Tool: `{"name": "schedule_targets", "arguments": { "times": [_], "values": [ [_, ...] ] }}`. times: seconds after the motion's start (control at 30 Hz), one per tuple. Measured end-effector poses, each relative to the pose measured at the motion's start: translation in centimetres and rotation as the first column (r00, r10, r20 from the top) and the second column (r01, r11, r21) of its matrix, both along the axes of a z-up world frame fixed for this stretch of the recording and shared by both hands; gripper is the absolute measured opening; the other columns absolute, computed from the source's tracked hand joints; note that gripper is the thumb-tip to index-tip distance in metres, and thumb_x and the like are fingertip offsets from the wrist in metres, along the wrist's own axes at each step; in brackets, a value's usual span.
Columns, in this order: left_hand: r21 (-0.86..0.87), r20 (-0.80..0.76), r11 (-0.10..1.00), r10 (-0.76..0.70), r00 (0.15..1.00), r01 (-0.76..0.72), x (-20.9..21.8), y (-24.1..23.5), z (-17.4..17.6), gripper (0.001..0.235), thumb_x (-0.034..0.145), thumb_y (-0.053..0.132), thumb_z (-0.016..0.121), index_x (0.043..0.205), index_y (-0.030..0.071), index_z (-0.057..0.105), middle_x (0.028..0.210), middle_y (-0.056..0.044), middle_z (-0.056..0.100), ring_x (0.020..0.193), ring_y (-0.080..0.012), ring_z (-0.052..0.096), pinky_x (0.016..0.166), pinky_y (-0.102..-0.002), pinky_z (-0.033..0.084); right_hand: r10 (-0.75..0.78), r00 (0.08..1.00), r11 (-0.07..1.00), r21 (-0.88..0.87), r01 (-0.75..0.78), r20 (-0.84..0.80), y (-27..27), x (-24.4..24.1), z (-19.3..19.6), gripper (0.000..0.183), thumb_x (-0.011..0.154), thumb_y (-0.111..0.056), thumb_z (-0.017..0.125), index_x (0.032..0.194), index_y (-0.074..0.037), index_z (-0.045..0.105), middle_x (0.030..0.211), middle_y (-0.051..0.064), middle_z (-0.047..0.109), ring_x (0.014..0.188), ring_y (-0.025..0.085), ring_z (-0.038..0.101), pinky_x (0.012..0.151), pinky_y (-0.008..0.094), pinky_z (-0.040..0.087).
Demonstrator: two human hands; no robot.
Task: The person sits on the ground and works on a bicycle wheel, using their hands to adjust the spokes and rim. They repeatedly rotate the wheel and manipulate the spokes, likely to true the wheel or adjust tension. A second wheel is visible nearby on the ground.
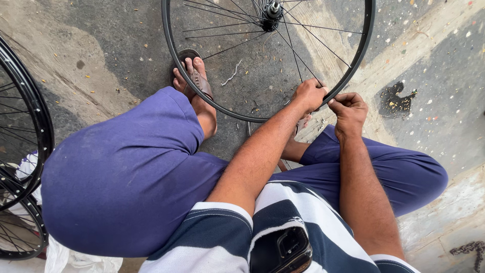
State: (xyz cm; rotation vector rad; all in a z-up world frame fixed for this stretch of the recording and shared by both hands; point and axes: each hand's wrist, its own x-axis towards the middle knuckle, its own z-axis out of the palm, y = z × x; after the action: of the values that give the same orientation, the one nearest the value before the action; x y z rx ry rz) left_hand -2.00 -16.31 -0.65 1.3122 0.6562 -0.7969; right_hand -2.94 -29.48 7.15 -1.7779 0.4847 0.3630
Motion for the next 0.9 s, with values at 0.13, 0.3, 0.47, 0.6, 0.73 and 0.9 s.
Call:
{"name": "schedule_targets", "arguments": {
  "times": [0.13, 0.3, 0.47, 0.6, 0.73, 0.9],
  "values": [
    [0.032, 0.006, 0.999, -0.014, 1.0, 0.014, 0.1, 0.9, 1.1, 0.03, 0.084, 0.03, 0.07, 0.109, 0.015, 0.077, 0.1, -0.006, 0.079, 0.089, -0.0182, 0.075, 0.079, -0.036, 0.059, -0.035, 0.999, 0.996, 0.075, 0.038, -0.038, -0.2, 0.1, -0.1, 0.024, 0.083, 0.018, 0.075, 0.092, -0.001, 0.063, 0.088, 0.008, 0.071, 0.078, 0.012, 0.071, 0.073, 0.025, 0.062],
    [0.027, 0.029, 1.0, 0.011, 1.0, -0.011, 0.0, 0.9, 1.0, 0.03, 0.081, 0.029, 0.071, 0.106, 0.014, 0.078, 0.099, -0.007, 0.08, 0.088, -0.019, 0.076, 0.079, -0.035, 0.059, 0.081, 0.994, 0.995, -0.066, -0.075, 0.079, -0.6, -0.4, -0.8, 0.025, 0.085, 0.019, 0.076, 0.096, -0.001, 0.065, 0.092, 0.007, 0.07, 0.081, 0.011, 0.069, 0.078, 0.024, 0.062],
    [-0.028, 0.017, 0.998, 0.055, 0.998, -0.054, 0.1, 0.7, 0.7, 0.028, 0.081, 0.027, 0.071, 0.104, 0.012, 0.078, 0.094, -0.008, 0.08, 0.082, -0.0191, 0.076, 0.073, -0.036, 0.061, -0.082, 0.996, 0.989, 0.121, 0.085, -0.027, -0.3, -0.2, -0.5, 0.023, 0.083, 0.016, 0.073, 0.092, -0.003, 0.063, 0.086, 0.007, 0.07, 0.074, 0.012, 0.07, 0.072, 0.026, 0.061],
    [-0.11, -0.008, 0.987, 0.116, 0.993, -0.116, 0.0, 0.9, 0.8, 0.026, 0.08, 0.023, 0.07, 0.102, 0.01, 0.077, 0.089, -0.009, 0.08, 0.076, -0.0206, 0.077, 0.066, -0.038, 0.063, 0.0, 0.997, 1.0, 0.022, -0.001, 0.074, -0.1, -0.5, -0.6, 0.024, 0.084, 0.018, 0.074, 0.093, -0.002, 0.064, 0.089, 0.007, 0.071, 0.078, 0.011, 0.07, 0.076, 0.024, 0.061],
    [-0.048, 0.024, 0.996, 0.072, 0.997, -0.071, 0.1, 1.2, 1.3, 0.027, 0.078, 0.026, 0.074, 0.101, 0.012, 0.078, 0.091, -0.007, 0.079, 0.081, -0.0191, 0.076, 0.072, -0.036, 0.061, 0.016, 0.997, 1.0, 0.021, -0.018, 0.08, -0.4, -0.4, -0.7, 0.024, 0.084, 0.018, 0.074, 0.094, -0.001, 0.064, 0.089, 0.006, 0.069, 0.078, 0.011, 0.068, 0.075, 0.024, 0.06],
    [-0.012, 0.043, 0.999, 0.048, 0.998, -0.047, 0.2, 0.8, 0.7, 0.025, 0.076, 0.025, 0.076, 0.097, 0.012, 0.079, 0.094, -0.007, 0.08, 0.086, -0.0193, 0.076, 0.076, -0.035, 0.06, -0.033, 0.998, 0.997, 0.07, 0.029, 0.051, -0.4, -0.5, -0.8, 0.023, 0.086, 0.017, 0.074, 0.094, -0.002, 0.064, 0.087, 0.005, 0.068, 0.075, 0.01, 0.067, 0.072, 0.023, 0.058]
  ]
}}
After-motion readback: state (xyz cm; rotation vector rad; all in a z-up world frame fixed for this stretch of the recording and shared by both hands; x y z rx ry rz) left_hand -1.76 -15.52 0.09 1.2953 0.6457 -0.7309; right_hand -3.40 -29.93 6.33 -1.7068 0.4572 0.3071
